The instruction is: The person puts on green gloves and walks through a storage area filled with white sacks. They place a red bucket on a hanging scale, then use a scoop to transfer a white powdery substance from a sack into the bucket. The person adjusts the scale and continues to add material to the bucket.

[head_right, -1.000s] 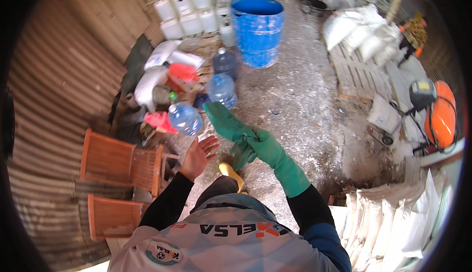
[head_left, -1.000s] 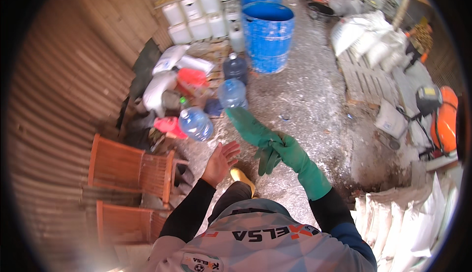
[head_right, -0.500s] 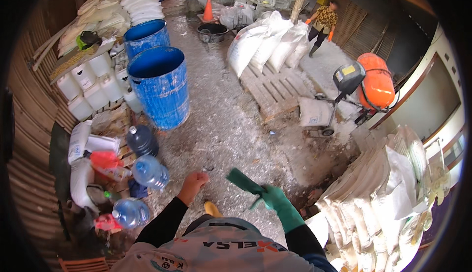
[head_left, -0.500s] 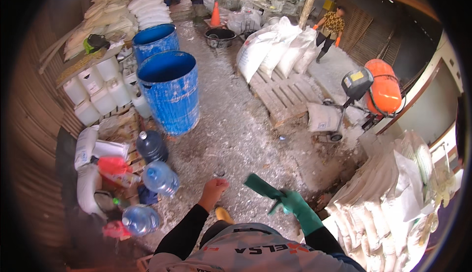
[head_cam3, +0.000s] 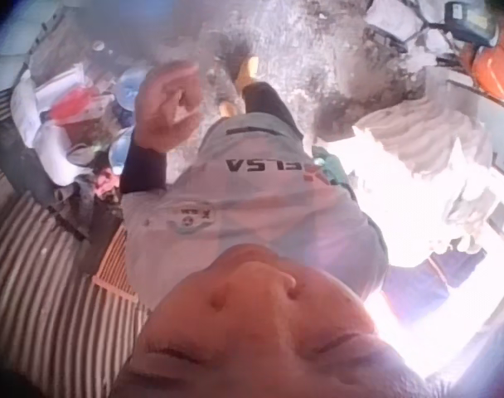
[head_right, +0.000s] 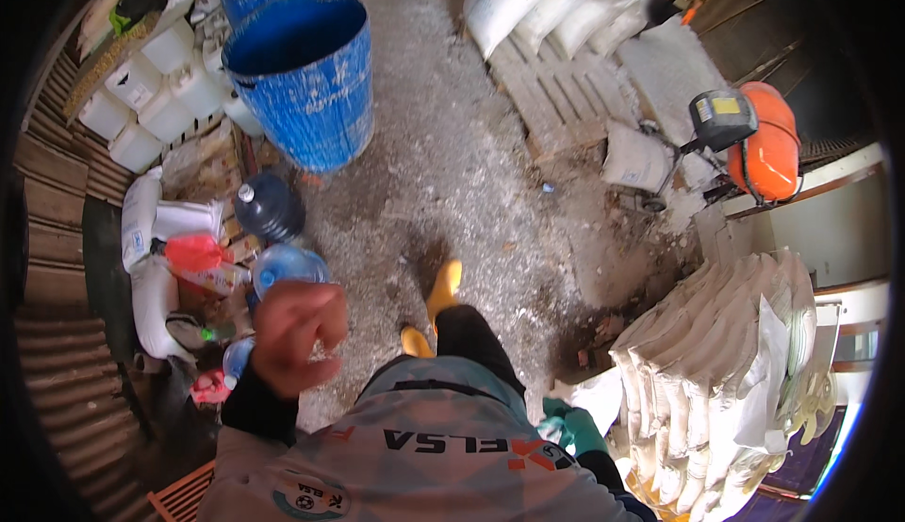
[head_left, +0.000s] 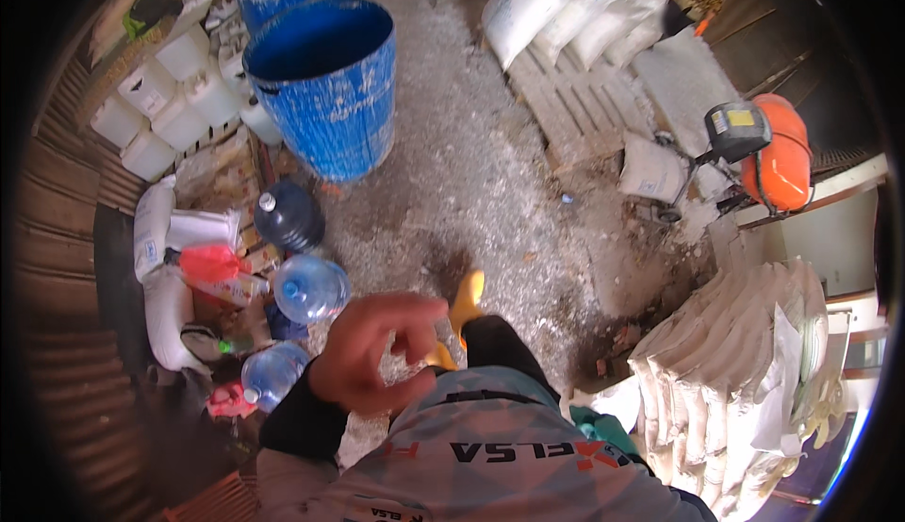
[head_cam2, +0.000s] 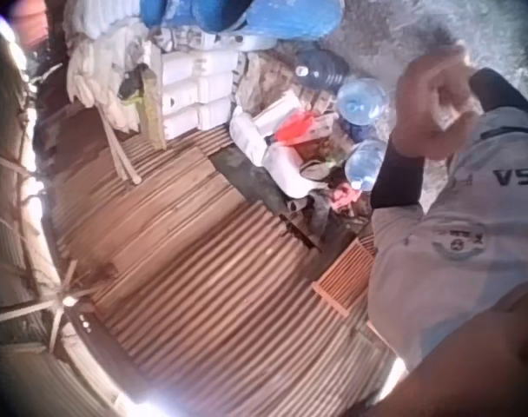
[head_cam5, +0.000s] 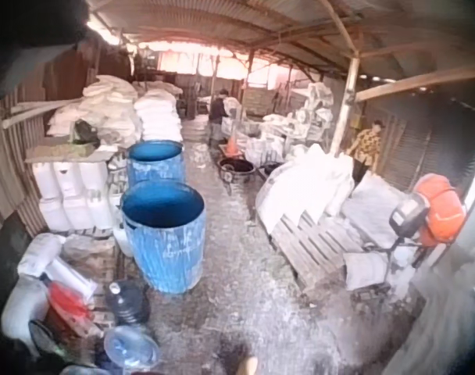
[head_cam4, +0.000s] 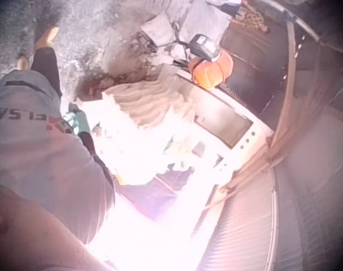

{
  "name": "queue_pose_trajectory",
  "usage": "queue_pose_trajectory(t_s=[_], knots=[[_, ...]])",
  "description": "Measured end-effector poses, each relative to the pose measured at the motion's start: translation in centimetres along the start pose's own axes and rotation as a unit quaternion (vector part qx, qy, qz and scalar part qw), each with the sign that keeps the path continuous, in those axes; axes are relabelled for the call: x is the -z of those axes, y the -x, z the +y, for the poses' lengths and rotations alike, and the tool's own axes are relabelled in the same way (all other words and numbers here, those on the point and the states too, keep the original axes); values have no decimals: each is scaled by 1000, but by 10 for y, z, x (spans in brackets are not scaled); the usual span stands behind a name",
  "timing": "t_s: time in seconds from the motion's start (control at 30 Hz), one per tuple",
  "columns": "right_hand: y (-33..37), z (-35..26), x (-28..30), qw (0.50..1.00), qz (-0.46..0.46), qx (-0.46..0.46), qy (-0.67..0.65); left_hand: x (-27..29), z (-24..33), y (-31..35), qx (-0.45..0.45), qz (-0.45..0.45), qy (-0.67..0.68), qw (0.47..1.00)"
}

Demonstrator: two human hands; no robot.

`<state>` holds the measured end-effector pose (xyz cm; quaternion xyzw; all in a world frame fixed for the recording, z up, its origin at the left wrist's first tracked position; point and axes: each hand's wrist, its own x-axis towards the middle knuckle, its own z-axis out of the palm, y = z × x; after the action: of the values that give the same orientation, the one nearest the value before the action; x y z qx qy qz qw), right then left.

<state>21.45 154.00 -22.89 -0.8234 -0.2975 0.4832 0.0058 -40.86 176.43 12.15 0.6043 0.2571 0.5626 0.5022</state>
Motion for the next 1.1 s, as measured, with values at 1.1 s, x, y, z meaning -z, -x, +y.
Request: queue_pose_trajectory(t_s=[1.1], knots=[[-148, -290, -77, 980, -97, -63, -162, 138, -69, -430, -33, -335, -15, 941]])
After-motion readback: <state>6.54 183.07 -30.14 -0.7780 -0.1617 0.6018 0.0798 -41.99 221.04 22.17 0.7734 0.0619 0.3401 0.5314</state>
